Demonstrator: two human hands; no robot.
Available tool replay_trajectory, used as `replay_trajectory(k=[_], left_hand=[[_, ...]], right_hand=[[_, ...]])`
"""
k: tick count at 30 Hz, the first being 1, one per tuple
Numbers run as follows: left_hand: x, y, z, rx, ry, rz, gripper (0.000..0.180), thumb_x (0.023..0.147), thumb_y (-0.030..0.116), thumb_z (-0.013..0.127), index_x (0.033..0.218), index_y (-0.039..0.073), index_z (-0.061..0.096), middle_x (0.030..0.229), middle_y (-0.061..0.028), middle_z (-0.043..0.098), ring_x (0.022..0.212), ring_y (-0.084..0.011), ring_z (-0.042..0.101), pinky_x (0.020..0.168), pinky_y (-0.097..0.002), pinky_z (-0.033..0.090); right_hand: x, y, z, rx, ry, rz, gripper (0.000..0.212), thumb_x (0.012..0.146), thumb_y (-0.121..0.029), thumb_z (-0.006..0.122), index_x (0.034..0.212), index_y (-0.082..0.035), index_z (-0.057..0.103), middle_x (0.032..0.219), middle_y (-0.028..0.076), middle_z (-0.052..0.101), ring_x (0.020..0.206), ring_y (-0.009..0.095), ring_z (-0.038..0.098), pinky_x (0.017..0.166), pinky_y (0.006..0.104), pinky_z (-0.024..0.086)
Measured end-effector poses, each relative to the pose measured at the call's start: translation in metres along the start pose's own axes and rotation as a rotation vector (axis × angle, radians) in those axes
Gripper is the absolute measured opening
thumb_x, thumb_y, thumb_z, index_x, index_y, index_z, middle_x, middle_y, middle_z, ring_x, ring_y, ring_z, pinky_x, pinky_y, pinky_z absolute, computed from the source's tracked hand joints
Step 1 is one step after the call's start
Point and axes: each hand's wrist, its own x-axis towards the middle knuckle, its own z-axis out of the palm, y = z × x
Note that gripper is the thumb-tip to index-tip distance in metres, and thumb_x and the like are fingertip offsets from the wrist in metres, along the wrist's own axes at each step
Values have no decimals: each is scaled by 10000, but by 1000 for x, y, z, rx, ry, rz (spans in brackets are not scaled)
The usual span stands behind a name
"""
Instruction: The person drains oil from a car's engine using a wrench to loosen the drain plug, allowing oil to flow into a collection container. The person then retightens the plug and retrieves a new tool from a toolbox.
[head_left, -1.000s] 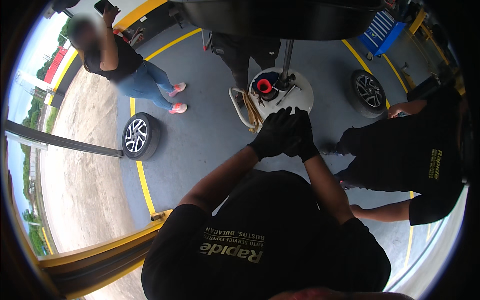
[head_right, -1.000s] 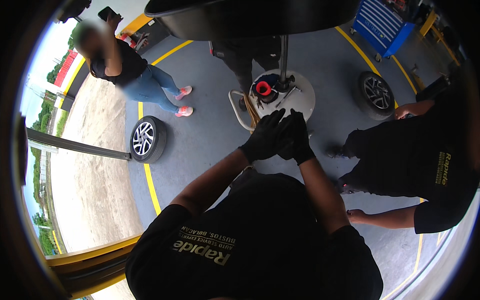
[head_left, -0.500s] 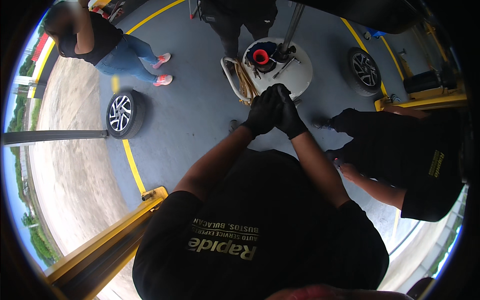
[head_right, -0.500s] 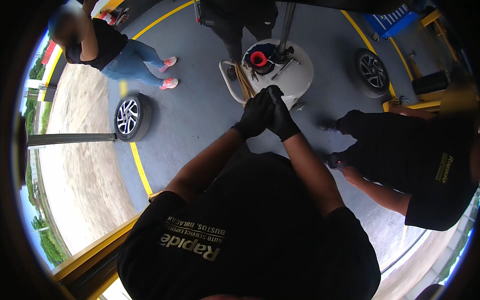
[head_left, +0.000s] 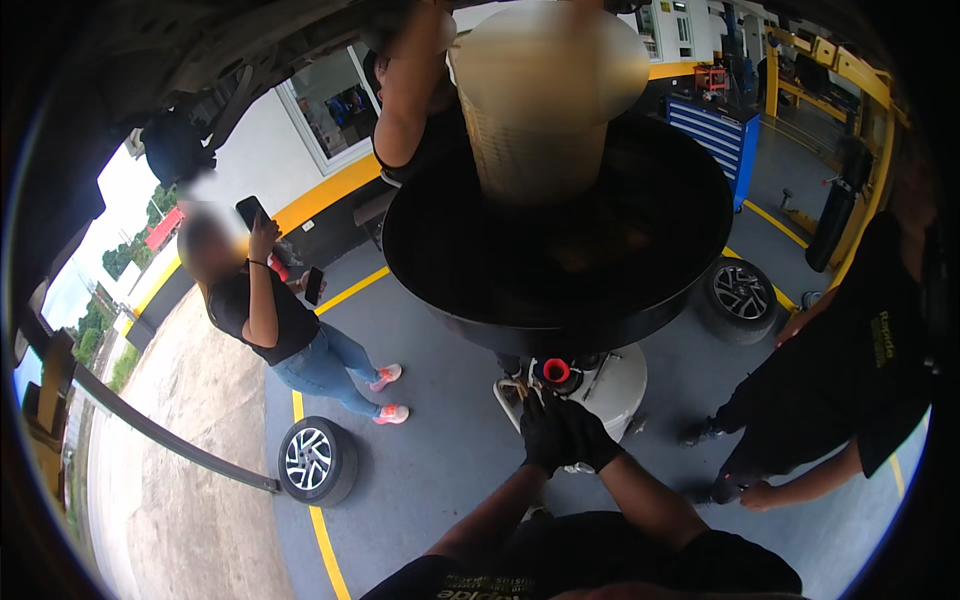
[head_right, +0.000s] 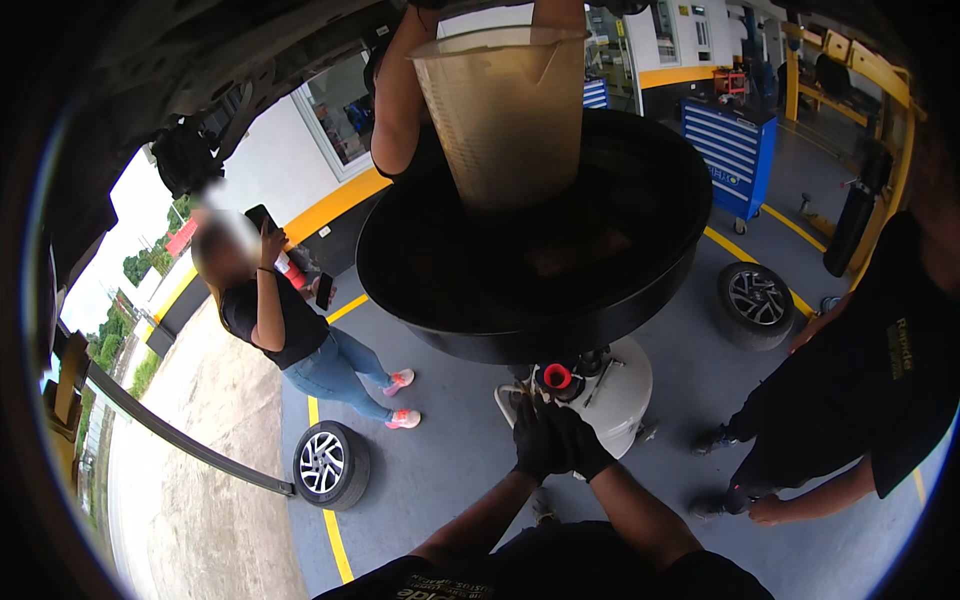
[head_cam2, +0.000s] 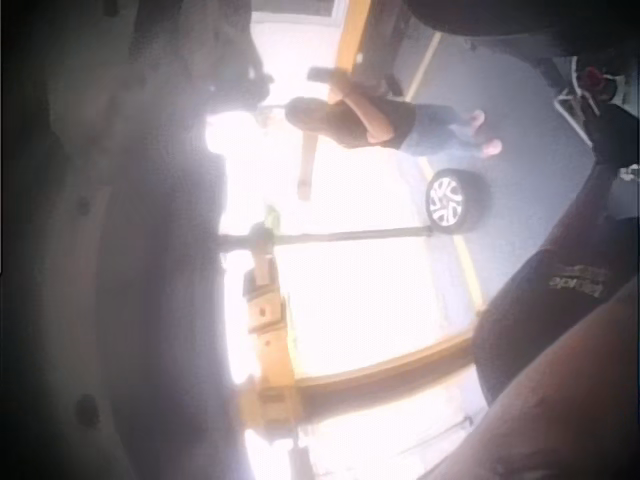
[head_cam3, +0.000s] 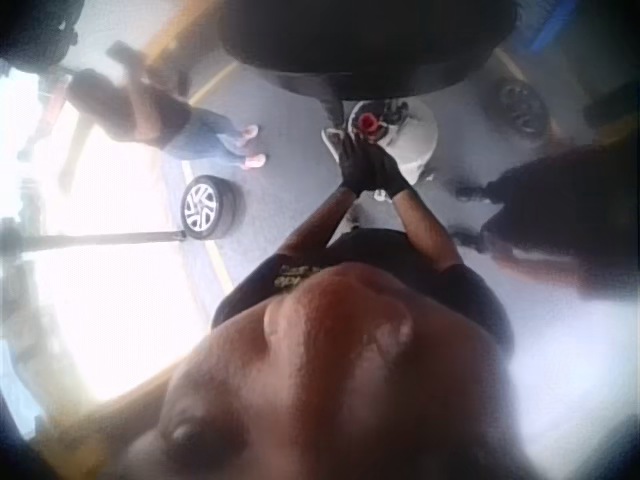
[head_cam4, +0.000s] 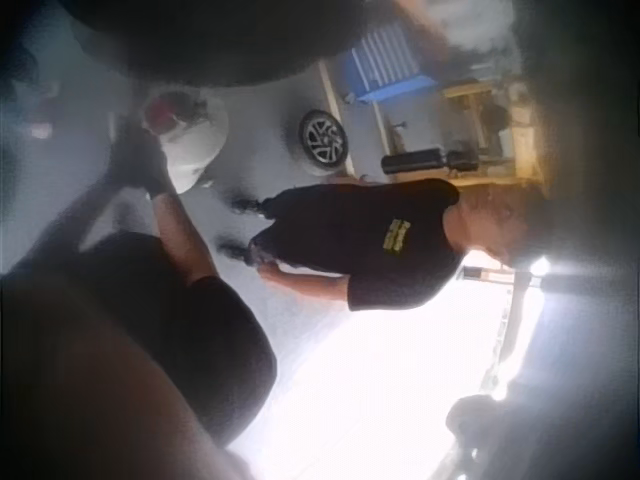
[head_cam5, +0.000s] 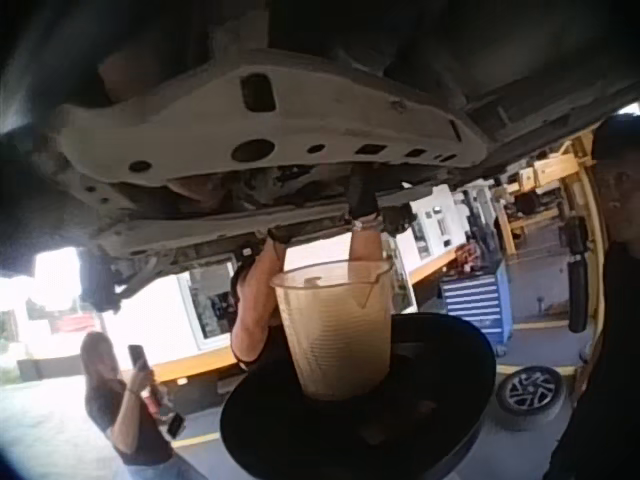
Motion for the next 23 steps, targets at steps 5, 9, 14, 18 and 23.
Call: replay_trajectory(k=[5, 9, 14, 18, 23], left_hand=[[1, -10, 6, 94, -166, 172, 766, 871, 373, 694, 1467, -35, 438, 1521, -321, 402, 1306, -506, 474, 1054, -566, 400], [-12, -20, 2, -25, -501, 135, 699, 891, 358, 666, 1488, 55, 463, 1574, -322, 336, 1345, -507, 455, 1013, -615, 417], [-37, -17, -3, 107, -525, 480, 614, 977, 357, 559, 1496, 44, 459, 1580, -373, 307, 1417, -529, 410, 1054, -595, 448], [-42, -27, -12, -83, -406, 334, 680, 913, 370, 646, 1484, 46, 473, 1522, -360, 382, 1351, -531, 470, 1022, -585, 475], [-45, -16, -17, -76, -429, 473, 671, 846, 358, 741, 1414, 67, 535, 1431, -329, 435, 1377, -494, 420, 1031, -572, 463]], right_hand=[[-8, 9, 7, 99, -347, 320, 730, 827, -331, 731, 1447, -24, 499, 1239, 211, 678, 1074, 363, 687, 867, 464, 550], [-35, 24, 31, 27, -476, 318, 501, 828, -229, 723, 1293, -76, 619, 1101, 168, 727, 959, 354, 717, 810, 446, 573], [-66, 33, 30, -83, -520, 274, 428, 761, -273, 765, 1143, -103, 675, 1005, 130, 705, 932, 342, 709, 800, 431, 575], [-32, 44, 16, -402, -712, 30, 445, 808, -356, 750, 1158, -102, 645, 968, 157, 688, 976, 342, 691, 811, 417, 566], [-17, 29, 31, 1144, -446, 938, 365, 1056, -423, 552, 1160, -91, 663, 1103, 124, 688, 1112, 300, 648, 993, 451, 488]])
